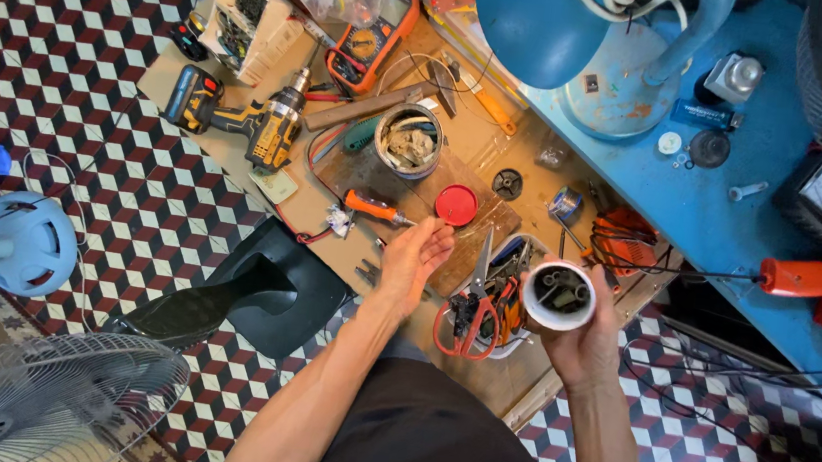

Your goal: The person removes a fan blade from a disassembled fan on the floor and places it on a workbench. They then sort small metal washers from a container into a red lid, organizing them by size.

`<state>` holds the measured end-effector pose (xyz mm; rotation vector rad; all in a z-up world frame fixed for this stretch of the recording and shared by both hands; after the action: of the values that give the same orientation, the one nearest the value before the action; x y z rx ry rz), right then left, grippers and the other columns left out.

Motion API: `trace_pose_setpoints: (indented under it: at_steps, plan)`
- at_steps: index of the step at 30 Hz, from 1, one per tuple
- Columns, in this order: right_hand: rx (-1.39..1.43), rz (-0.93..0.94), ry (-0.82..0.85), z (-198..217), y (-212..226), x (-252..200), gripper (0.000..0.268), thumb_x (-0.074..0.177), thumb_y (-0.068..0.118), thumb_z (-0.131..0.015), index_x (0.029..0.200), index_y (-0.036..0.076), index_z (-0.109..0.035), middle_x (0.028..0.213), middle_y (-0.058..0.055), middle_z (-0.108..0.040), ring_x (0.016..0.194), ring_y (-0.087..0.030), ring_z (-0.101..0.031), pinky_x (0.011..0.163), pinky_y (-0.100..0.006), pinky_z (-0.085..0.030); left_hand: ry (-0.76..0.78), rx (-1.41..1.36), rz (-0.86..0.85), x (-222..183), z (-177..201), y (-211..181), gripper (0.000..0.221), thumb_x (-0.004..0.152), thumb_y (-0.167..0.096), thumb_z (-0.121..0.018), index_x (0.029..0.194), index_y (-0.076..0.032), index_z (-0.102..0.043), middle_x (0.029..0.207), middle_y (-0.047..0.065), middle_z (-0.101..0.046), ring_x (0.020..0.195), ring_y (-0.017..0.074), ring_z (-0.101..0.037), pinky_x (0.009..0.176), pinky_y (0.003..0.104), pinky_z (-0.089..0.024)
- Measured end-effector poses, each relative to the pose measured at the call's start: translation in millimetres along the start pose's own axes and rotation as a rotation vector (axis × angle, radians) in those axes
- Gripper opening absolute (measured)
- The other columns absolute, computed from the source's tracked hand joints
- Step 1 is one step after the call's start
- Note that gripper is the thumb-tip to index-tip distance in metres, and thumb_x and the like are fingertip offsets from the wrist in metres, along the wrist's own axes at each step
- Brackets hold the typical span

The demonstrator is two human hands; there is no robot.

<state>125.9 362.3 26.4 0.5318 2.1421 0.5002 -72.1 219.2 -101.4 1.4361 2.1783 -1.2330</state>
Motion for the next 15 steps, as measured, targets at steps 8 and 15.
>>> trace_pose_setpoints:
  at_steps: [8, 15]
  plan:
    - [-0.053, 0.028, 0.065, -9.7, -17.2, 12.5, 0.051, 0.111, 0.048, -0.046, 0.129, 0.003, -0.062, 0.121, -0.010, -0.071, 0.108, -0.022, -0.069, 0.088, -0.040, -0.058, 0.096, -0.040, -0.100, -14.4, -48.9, -10.9, 0.046, 0.102, -0.042, -0.062, 0.106, 0.004, -0.067, 0.100, 0.012, -0.074, 0.094, 0.0187, -0.071, 0.089, 0.033, -0.058]
    - [0.098, -0.051, 0.358, -42.8, -35.9, 33.2, 0.054, 0.110, 0.054, -0.050, 0.124, 0.004, -0.068, 0.107, -0.013, -0.076, 0.086, -0.027, -0.073, 0.064, -0.042, -0.060, 0.099, 0.221, -0.212, -46.0, -106.3, -75.8, 0.046, 0.101, -0.038, -0.059, 0.126, 0.000, -0.066, 0.110, 0.013, -0.074, 0.100, 0.0175, -0.069, 0.098, 0.033, -0.053]
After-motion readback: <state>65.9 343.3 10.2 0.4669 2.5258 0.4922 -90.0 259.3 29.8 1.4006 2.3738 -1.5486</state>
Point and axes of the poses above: each hand's wrist, its own x-axis towards the middle knuckle, its own z-axis out of the back of the hand, y = z × x, the point moved 4 cm from there along x, towards the middle knuckle
